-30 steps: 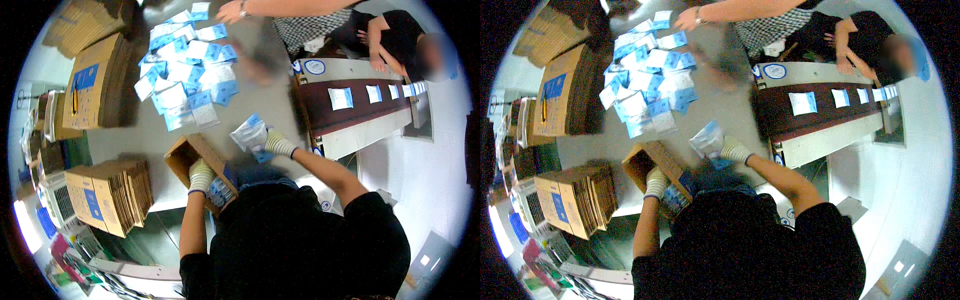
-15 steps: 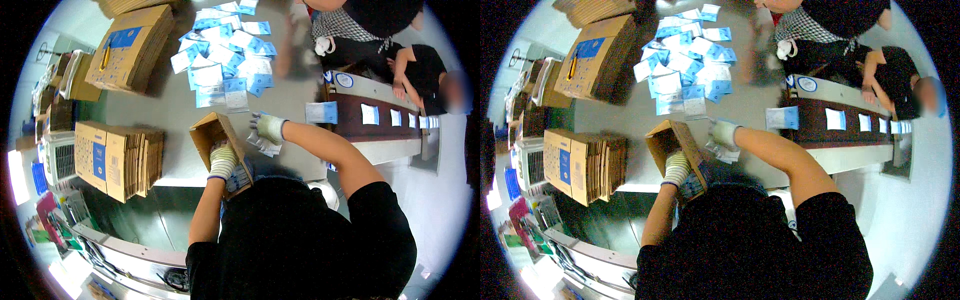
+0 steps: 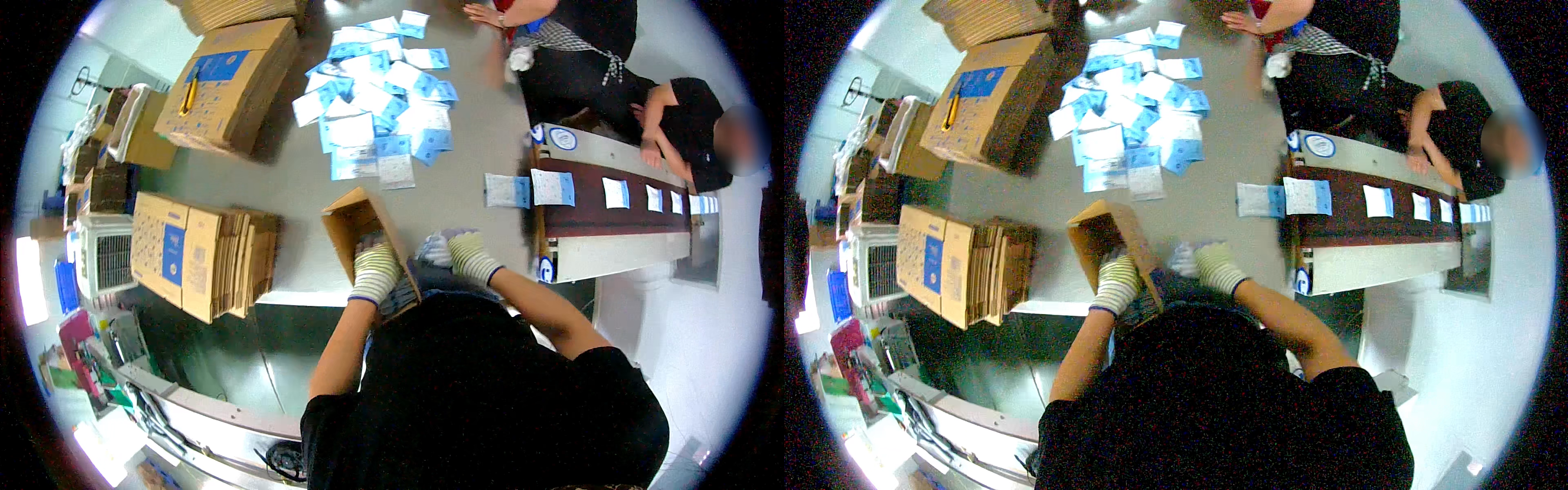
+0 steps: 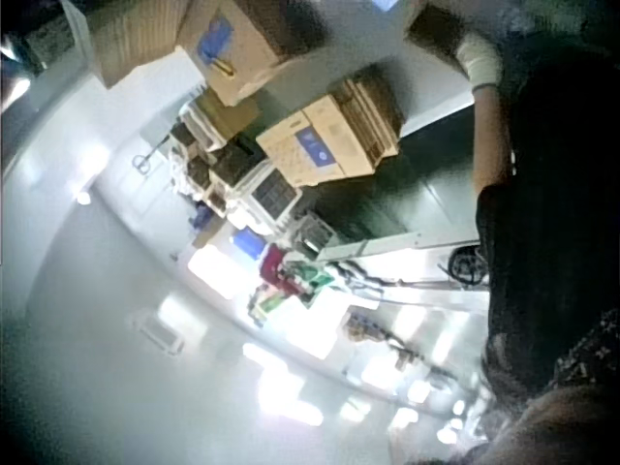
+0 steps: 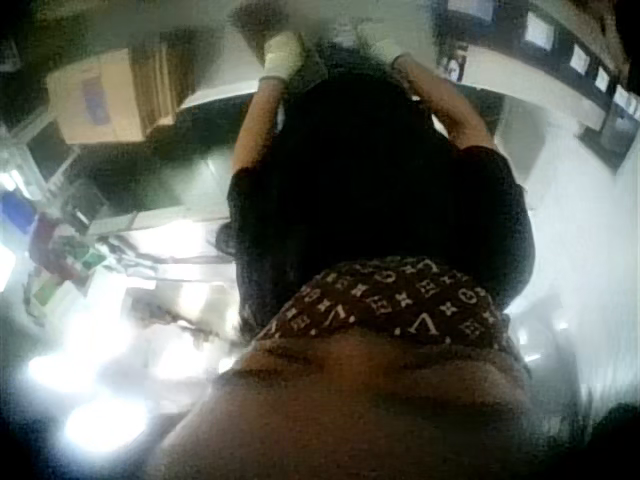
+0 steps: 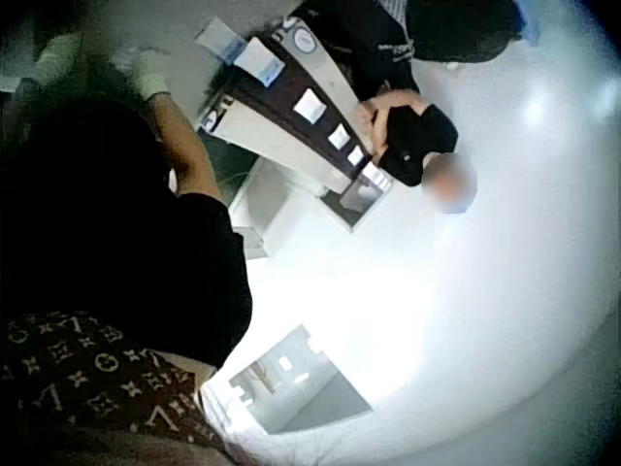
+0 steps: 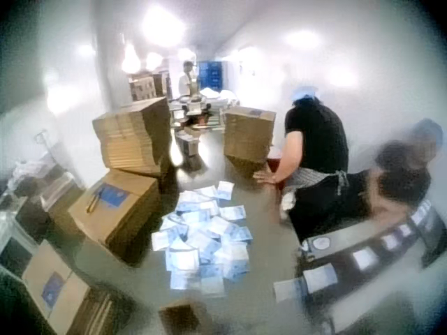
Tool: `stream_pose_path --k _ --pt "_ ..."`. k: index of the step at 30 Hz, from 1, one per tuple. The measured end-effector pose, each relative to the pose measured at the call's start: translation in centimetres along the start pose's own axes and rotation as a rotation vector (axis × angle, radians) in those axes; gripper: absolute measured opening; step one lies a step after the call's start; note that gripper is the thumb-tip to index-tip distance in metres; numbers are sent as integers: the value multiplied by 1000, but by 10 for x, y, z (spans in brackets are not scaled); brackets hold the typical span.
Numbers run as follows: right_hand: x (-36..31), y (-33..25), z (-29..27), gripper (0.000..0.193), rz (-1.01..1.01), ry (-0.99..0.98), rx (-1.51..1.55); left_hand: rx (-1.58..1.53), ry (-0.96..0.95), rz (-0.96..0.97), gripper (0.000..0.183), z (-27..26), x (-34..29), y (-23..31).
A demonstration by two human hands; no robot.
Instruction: The person picks up small blue and white pouches from a pile on a table and places them into a small cardboard box. After filling the box, the person sets it aside on the table and picks up another empty flat box to repeat the process.
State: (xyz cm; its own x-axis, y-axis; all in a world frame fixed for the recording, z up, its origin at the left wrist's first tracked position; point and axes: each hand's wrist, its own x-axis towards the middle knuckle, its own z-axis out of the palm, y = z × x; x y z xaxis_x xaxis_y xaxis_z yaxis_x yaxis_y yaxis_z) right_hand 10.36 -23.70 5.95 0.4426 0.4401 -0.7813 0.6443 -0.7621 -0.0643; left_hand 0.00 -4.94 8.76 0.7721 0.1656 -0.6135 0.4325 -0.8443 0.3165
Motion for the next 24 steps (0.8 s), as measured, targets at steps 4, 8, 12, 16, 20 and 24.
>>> stream_pose_path --k 4,8,12,16,20,24 --pt "-6 9 -56 73 -24 287 373 49 -119 27 54 -11 -8 9" --pt "-30 -50 -121 63 -430 643 611 40 115 -39 45 26 14 4" --pt "5 -97 -125 62 -650 623 439 174 325 98 45 23 18 30" --pt "-5 -106 -112 67 -590 711 90 288 476 91 45 37 11 18" --pt "-1 -90 -109 69 -442 642 -50 198 214 84 40 13 7 33" --pt "-19 -88 -115 85 -405 633 -29 172 143 52 37 2 -7 35"
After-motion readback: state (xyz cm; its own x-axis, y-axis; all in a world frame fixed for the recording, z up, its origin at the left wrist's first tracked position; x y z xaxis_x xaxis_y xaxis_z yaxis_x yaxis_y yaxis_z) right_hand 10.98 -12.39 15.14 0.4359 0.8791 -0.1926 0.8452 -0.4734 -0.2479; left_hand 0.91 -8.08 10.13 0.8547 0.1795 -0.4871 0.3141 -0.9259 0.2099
